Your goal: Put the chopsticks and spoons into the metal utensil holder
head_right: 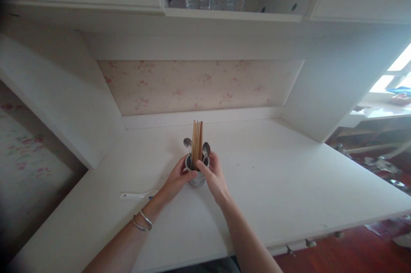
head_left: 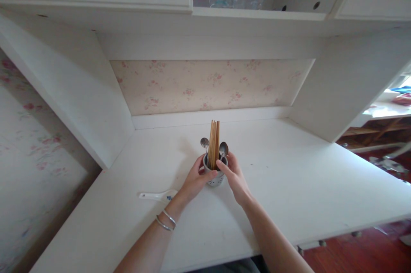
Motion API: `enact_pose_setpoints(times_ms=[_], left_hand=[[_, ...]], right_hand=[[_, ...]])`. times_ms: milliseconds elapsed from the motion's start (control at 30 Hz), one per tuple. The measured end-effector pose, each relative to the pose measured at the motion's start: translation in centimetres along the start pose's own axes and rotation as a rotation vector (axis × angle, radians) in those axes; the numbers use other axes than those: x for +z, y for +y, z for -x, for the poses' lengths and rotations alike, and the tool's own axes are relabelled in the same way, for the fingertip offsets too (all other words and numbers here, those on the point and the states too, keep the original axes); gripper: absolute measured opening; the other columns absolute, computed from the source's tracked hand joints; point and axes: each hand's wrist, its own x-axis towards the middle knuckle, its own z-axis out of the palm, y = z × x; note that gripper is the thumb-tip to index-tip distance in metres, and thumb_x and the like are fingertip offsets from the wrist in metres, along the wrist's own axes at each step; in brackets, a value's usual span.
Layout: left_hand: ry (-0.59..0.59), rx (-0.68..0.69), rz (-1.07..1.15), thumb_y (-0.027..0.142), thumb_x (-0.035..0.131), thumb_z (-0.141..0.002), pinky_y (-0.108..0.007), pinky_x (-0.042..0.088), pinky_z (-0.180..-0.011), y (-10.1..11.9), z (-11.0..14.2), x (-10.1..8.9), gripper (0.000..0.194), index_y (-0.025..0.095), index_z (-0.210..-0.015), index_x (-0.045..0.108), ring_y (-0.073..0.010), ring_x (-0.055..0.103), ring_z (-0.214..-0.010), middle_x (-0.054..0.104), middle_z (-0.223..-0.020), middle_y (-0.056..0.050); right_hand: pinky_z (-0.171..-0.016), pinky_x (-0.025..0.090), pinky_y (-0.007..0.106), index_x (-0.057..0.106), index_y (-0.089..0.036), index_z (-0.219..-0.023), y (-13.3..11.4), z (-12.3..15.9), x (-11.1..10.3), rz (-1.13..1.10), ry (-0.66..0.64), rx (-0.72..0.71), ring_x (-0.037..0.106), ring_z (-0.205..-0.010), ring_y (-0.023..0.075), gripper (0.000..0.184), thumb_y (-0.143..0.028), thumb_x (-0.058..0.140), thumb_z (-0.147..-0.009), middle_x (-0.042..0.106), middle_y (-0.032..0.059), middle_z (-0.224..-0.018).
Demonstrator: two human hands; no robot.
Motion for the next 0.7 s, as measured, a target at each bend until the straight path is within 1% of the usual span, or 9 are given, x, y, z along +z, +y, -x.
enact_pose_setpoints(times_ms=[100, 167, 267, 333, 400, 533, 633, 700], left_hand=[[-0.009, 0.028, -0.046, 0.034, 0.075, -0.071, -0.038, 0.044, -0.097, 0.0, 0.1, 0.0, 0.069, 0.020, -0.131, 0.047, -0.0262, 0.055, -0.116, 0.057, -0.129, -0.011], [-0.024, 0.038, -0.098, 0.036, 0.072, -0.074, -0.038, 0.044, -0.097, 0.4, 0.4, 0.0, 0.065, 0.020, -0.132, 0.048, -0.0261, 0.056, -0.114, 0.057, -0.128, -0.011], [-0.011, 0.041, -0.230, 0.039, 0.069, -0.076, -0.039, 0.043, -0.097, 1.5, 1.2, 0.0, 0.059, 0.022, -0.129, 0.052, -0.0272, 0.053, -0.118, 0.056, -0.131, -0.010], [0.005, 0.042, -0.322, 0.040, 0.069, -0.075, -0.039, 0.042, -0.097, 2.5, 1.7, -0.2, 0.057, 0.024, -0.128, 0.055, -0.0283, 0.049, -0.121, 0.054, -0.132, -0.009], [-0.003, 0.040, -0.401, 0.042, 0.068, -0.076, -0.040, 0.042, -0.096, 3.5, 2.2, -0.5, 0.054, 0.025, -0.126, 0.057, -0.0289, 0.049, -0.119, 0.056, -0.130, -0.009], [-0.065, 0.043, -0.503, 0.043, 0.068, -0.076, -0.039, 0.045, -0.091, 4.9, 2.5, -1.5, 0.053, 0.027, -0.125, 0.058, -0.0284, 0.052, -0.113, 0.058, -0.124, -0.009], [-0.143, 0.018, -0.507, 0.043, 0.068, -0.075, -0.037, 0.047, -0.089, 5.3, 2.4, -2.3, 0.054, 0.025, -0.125, 0.058, -0.0262, 0.055, -0.107, 0.058, -0.121, -0.010], [-0.159, 0.004, -0.506, 0.043, 0.068, -0.076, -0.036, 0.048, -0.087, 5.2, 2.3, -2.6, 0.052, 0.024, -0.123, 0.060, -0.0242, 0.057, -0.101, 0.058, -0.117, -0.010]], right_hand=[[-0.103, 0.039, 0.043, 0.044, -0.025, -0.132, -0.7, 0.7, 0.2, 0.022, -0.120, 0.004, 0.056, -0.116, 0.0237, 0.069, -0.038, 0.074, -0.072, 0.060, 0.0070, -0.124], [-0.104, 0.038, 0.046, 0.046, -0.023, -0.130, -0.9, 1.0, 0.4, 0.050, -0.143, 0.000, 0.056, -0.115, 0.0252, 0.072, -0.037, 0.078, -0.067, 0.062, 0.0081, -0.122], [-0.101, 0.041, 0.048, 0.050, -0.021, -0.125, -1.0, 1.2, 0.4, 0.038, -0.148, 0.022, 0.059, -0.111, 0.0273, 0.068, -0.037, 0.078, -0.066, 0.064, 0.0093, -0.117], [-0.100, 0.042, 0.048, 0.051, -0.022, -0.124, -1.0, 1.3, 0.5, 0.011, -0.155, 0.035, 0.059, -0.110, 0.0274, 0.062, -0.037, 0.076, -0.069, 0.065, 0.0092, -0.117], [-0.101, 0.041, 0.048, 0.052, -0.023, -0.123, -0.9, 1.4, 0.5, 0.007, -0.158, 0.035, 0.059, -0.111, 0.0272, 0.058, -0.038, 0.073, -0.072, 0.065, 0.0084, -0.118], [-0.103, 0.038, 0.049, 0.051, -0.024, -0.126, -0.4, 1.5, 0.8, 0.002, -0.177, 0.014, 0.057, -0.115, 0.0274, 0.057, -0.037, 0.071, -0.074, 0.063, 0.0078, -0.122], [-0.102, 0.039, 0.049, 0.048, -0.024, -0.130, 0.0, 1.3, 0.8, -0.015, -0.189, 0.013, 0.057, -0.115, 0.0269, 0.060, -0.038, 0.070, -0.076, 0.062, 0.0077, -0.123], [-0.101, 0.040, 0.049, 0.048, -0.023, -0.130, 0.2, 1.1, 0.8, -0.007, -0.194, 0.010, 0.058, -0.113, 0.0271, 0.062, -0.038, 0.071, -0.075, 0.063, 0.0081, -0.121]])
